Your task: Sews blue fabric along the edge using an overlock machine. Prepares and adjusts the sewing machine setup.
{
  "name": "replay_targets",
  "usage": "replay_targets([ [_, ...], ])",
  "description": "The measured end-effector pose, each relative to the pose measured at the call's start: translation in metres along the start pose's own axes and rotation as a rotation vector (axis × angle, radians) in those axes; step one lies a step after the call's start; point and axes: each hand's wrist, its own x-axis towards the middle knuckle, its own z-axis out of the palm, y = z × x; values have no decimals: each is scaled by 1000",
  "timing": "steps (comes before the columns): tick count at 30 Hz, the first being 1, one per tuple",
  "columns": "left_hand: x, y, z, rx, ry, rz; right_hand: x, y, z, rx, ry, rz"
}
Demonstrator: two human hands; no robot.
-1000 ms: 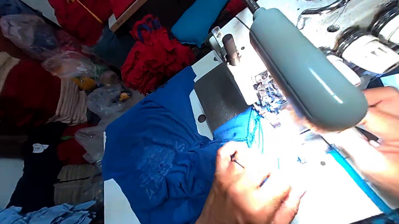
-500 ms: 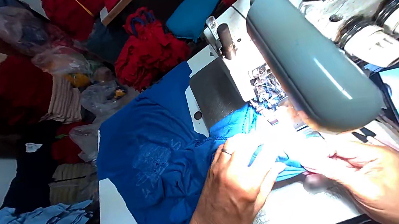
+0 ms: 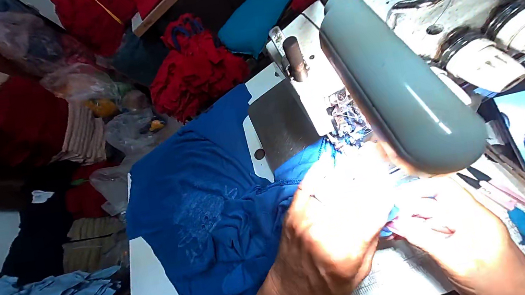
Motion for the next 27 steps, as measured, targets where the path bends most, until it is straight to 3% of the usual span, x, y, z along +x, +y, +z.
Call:
replay_targets([
  [4,-2,1,6,3,30,22,-2,-6,-2,-13,-14,-66],
  [10,-13,-9,12,-107,77,-42,12,-5,-8,424,-129,460],
  [17,-18,-13,10,-122,100,-59,10,-7,-4,231,-7,207],
  [22,2,-1,5,-172,132,-168,6,1,4,250,-28,226],
  [27,-8,2,16,-70,114,-124,3,2,4,213,-9,179],
])
